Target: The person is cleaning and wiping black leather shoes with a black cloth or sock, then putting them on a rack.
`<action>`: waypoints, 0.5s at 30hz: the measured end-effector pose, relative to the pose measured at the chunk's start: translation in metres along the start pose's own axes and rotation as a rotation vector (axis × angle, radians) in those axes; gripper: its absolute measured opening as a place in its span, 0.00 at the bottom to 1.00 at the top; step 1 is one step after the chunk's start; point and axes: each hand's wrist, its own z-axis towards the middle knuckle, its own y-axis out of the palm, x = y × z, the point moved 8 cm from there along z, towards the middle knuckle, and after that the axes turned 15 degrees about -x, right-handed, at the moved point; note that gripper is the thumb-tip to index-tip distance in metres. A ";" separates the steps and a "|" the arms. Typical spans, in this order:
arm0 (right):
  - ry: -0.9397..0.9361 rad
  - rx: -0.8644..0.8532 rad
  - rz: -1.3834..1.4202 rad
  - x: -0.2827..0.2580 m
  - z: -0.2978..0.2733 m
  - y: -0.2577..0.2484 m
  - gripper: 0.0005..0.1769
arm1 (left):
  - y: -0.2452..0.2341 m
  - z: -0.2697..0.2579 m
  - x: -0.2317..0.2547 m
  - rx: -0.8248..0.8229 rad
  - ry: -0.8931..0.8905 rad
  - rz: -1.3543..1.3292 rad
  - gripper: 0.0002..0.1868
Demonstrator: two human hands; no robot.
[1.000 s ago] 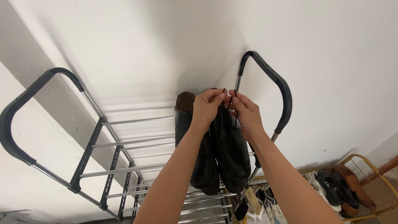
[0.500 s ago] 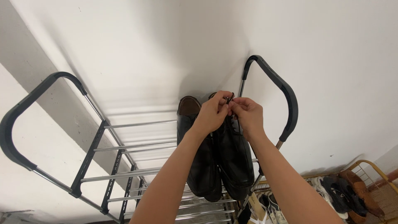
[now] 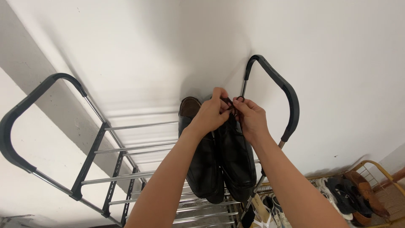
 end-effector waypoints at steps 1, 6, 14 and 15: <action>-0.001 0.001 -0.001 -0.003 -0.003 0.001 0.10 | 0.000 0.002 -0.006 0.000 0.002 -0.001 0.24; -0.008 -0.256 -0.293 -0.010 -0.004 0.014 0.11 | -0.006 0.010 -0.028 -0.038 -0.025 -0.109 0.20; -0.237 -0.094 -1.248 -0.058 -0.033 0.045 0.07 | -0.008 0.008 -0.009 -0.042 -0.119 0.078 0.17; -0.235 -0.053 -1.279 -0.058 -0.033 0.045 0.06 | -0.010 0.005 -0.005 -0.041 -0.174 0.175 0.18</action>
